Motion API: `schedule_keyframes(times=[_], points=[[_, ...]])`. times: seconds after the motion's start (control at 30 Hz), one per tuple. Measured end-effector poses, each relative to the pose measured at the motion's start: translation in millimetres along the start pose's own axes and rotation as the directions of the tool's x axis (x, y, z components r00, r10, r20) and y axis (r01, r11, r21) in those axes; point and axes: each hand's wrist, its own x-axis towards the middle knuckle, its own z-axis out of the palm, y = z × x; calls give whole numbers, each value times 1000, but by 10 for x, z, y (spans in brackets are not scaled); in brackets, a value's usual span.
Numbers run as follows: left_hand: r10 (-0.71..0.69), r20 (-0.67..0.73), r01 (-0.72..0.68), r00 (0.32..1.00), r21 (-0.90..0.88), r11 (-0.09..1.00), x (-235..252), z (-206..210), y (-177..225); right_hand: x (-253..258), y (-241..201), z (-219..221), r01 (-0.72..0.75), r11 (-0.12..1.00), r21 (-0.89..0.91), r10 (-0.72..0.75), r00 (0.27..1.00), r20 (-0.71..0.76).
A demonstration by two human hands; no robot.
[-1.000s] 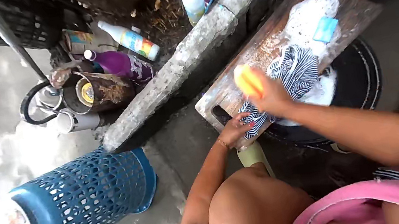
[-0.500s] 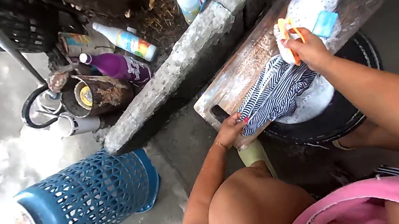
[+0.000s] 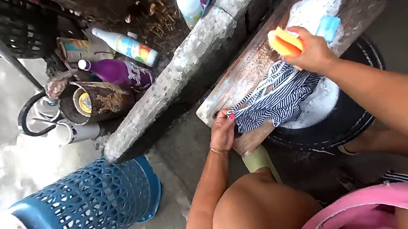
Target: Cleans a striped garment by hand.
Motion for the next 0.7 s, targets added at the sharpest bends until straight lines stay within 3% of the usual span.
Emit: schedule_keyframes(times=[0.1, 0.17, 0.2, 0.23, 0.3, 0.37, 0.43, 0.47, 0.53, 0.6, 0.63, 0.7], points=[[108, 73, -102, 991, -84, 991, -22, -53, 82, 115, 33, -289, 80, 940, 333, -21, 983, -180], [19, 108, -19, 994, 1, 1000, -60, -34, 103, 133, 138, -464, 152, 838, 524, -28, 971, -237], [-72, 115, 56, 991, 135, 989, -65, 3, 100, 105, 219, -531, 162, 824, 543, -35, 971, -237], [-178, 148, 125, 973, 314, 941, -53, 34, 83, 55, 320, -578, 144, 856, 497, -37, 975, -219], [-404, 199, 194, 893, 640, 744, 13, 105, 44, -90, 478, -609, 17, 967, 255, 19, 990, -138], [-536, 190, 217, 822, 766, 605, 73, 181, 48, -211, 456, -492, -94, 994, 58, 101, 986, -134], [-588, 167, 268, 791, 769, 580, 102, 210, 65, -383, 155, -228, -150, 988, 33, 153, 974, -165], [-604, 149, 298, 783, 762, 575, 111, 216, 70, -524, -43, -33, -115, 992, 56, 122, 984, -132], [-619, 112, 345, 777, 748, 568, 118, 224, 72, -913, -290, 457, 94, 993, 73, -98, 993, 61], [-639, 84, 373, 764, 750, 546, 109, 210, 72, -1182, -256, 838, 393, 920, 14, -377, 872, 312], [-662, 66, 387, 747, 767, 513, 99, 183, 61, -1186, -129, 917, 528, 849, -21, -491, 803, 338], [-687, 23, 403, 726, 795, 452, 68, 113, 33, -984, 247, 813, 596, 795, -114, -562, 794, 232]])
